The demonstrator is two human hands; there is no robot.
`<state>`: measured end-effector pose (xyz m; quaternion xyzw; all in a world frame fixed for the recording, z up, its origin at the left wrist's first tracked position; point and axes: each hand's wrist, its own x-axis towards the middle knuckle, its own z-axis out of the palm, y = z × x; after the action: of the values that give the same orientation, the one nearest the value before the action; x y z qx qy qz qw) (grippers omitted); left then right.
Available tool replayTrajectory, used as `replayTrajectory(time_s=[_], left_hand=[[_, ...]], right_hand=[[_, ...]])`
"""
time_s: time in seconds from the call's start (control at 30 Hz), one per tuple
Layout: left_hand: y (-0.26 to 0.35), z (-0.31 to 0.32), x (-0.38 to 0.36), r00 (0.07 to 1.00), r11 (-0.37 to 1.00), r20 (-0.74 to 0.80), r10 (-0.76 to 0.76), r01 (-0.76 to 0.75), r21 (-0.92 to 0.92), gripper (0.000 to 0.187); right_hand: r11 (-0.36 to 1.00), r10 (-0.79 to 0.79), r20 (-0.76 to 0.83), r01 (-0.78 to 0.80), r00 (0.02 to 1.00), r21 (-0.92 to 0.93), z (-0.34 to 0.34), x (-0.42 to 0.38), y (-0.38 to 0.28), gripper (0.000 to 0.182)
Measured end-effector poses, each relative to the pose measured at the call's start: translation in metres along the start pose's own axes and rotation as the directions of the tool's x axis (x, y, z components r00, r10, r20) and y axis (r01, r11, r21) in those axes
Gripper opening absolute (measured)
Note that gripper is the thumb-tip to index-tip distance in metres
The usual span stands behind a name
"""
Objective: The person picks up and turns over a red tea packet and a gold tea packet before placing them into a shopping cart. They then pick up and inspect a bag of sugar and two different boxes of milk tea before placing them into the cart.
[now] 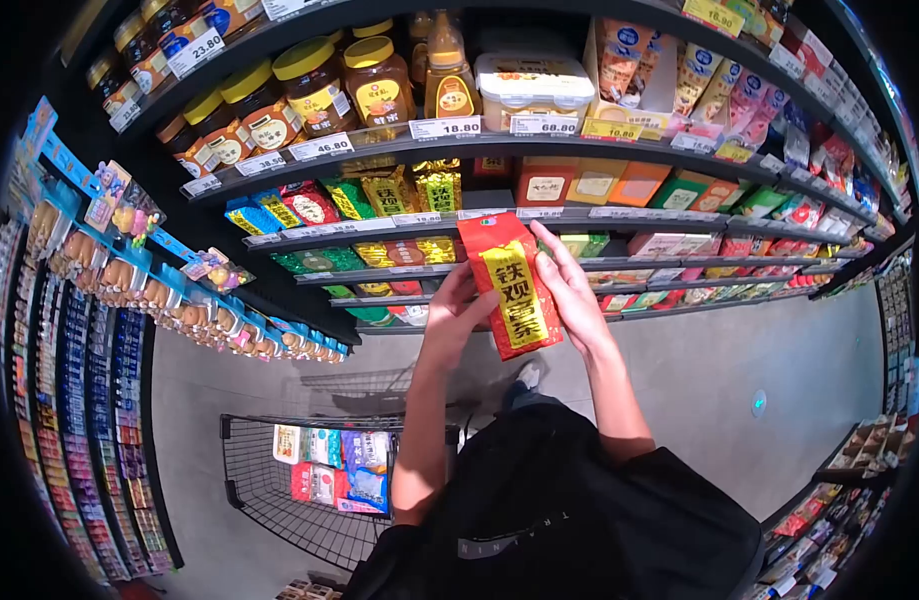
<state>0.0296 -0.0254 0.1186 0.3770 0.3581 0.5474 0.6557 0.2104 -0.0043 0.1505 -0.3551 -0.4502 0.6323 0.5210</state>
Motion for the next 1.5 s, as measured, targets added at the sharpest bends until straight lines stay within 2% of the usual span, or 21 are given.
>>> replayTrajectory(time_s=[0.07, 0.2, 0.57, 0.73, 0.93, 1.07, 1.17, 1.2, 1.23, 1.27, 1.3, 1.33, 1.37, 1.43, 1.5], left_hand=[[-0.001, -0.001, -0.003, 1.000, 1.000, -0.017, -0.022, 0.022, -0.002, 0.061], [0.010, 0.009, -0.011, 1.000, 1.000, -0.010, -0.013, 0.013, -0.025, 0.057], [0.023, 0.021, -0.020, 0.998, 0.999, -0.038, 0.042, -0.042, 0.017, 0.055], [0.029, 0.021, -0.019, 0.998, 0.999, -0.054, 0.044, -0.044, 0.005, 0.057], [0.031, 0.027, -0.019, 0.993, 0.995, -0.073, 0.098, -0.096, 0.022, 0.057], [0.032, 0.029, -0.019, 0.990, 0.991, -0.063, 0.128, -0.125, 0.058, 0.056], [0.031, 0.030, -0.019, 0.984, 0.984, -0.076, 0.162, -0.156, 0.081, 0.054], [0.033, 0.031, -0.020, 0.980, 0.982, -0.090, 0.179, -0.171, 0.086, 0.053], [0.036, 0.034, -0.020, 0.979, 0.981, -0.092, 0.182, -0.175, 0.077, 0.053], [0.041, 0.038, -0.021, 0.979, 0.981, -0.068, 0.191, -0.188, 0.049, 0.049], [0.044, 0.040, -0.021, 0.979, 0.980, -0.043, 0.198, -0.198, 0.020, 0.044], [0.043, 0.038, -0.018, 0.965, 0.950, 0.046, 0.258, -0.262, 0.168, 0.042], [0.041, 0.039, -0.018, 0.964, 0.951, 0.045, 0.260, -0.264, 0.158, 0.042], [0.037, 0.041, -0.020, 0.929, 0.867, 0.082, 0.361, -0.367, 0.337, 0.046], [0.029, 0.041, -0.021, 0.931, 0.872, 0.098, 0.351, -0.363, 0.328, 0.053]], right_hand=[[0.998, 0.048, 0.027, -0.049, 0.998, 0.049, -0.004, -0.004, 0.000, 0.053], [0.993, 0.006, 0.029, -0.009, 1.000, 0.115, -0.002, -0.012, 0.003, 0.047], [0.991, 0.013, 0.059, -0.021, 0.998, 0.129, -0.001, -0.021, -0.005, 0.047], [0.997, -0.070, 0.099, 0.068, 0.993, 0.020, -0.009, -0.022, 0.003, 0.052], [0.992, -0.072, 0.130, 0.085, 0.989, -0.097, 0.005, -0.031, -0.017, 0.055], [0.987, -0.107, 0.132, 0.121, 0.985, -0.101, 0.001, -0.028, -0.010, 0.056], [0.996, -0.042, 0.102, 0.049, 0.994, -0.070, 0.004, -0.027, -0.010, 0.056], [0.988, 0.025, 0.077, -0.036, 0.997, 0.151, 0.007, -0.027, -0.012, 0.055], [0.925, 0.095, 0.066, -0.112, 0.993, 0.363, 0.009, -0.028, -0.013, 0.054], [0.855, 0.138, 0.059, -0.149, 0.989, 0.496, 0.007, -0.026, -0.006, 0.047], [0.860, 0.139, 0.059, -0.150, 0.988, 0.487, 0.004, -0.024, -0.001, 0.047], [0.736, 0.135, 0.191, -0.227, 0.972, 0.637, 0.001, -0.023, 0.004, 0.045], [0.583, 0.103, 0.316, -0.314, 0.943, 0.749, -0.002, -0.021, 0.007, 0.043], [0.572, 0.071, 0.354, -0.329, 0.933, 0.752, 0.002, -0.021, 0.017, 0.044], [0.256, 0.119, 0.394, -0.411, 0.911, 0.875, 0.005, -0.023, 0.023, 0.045]])
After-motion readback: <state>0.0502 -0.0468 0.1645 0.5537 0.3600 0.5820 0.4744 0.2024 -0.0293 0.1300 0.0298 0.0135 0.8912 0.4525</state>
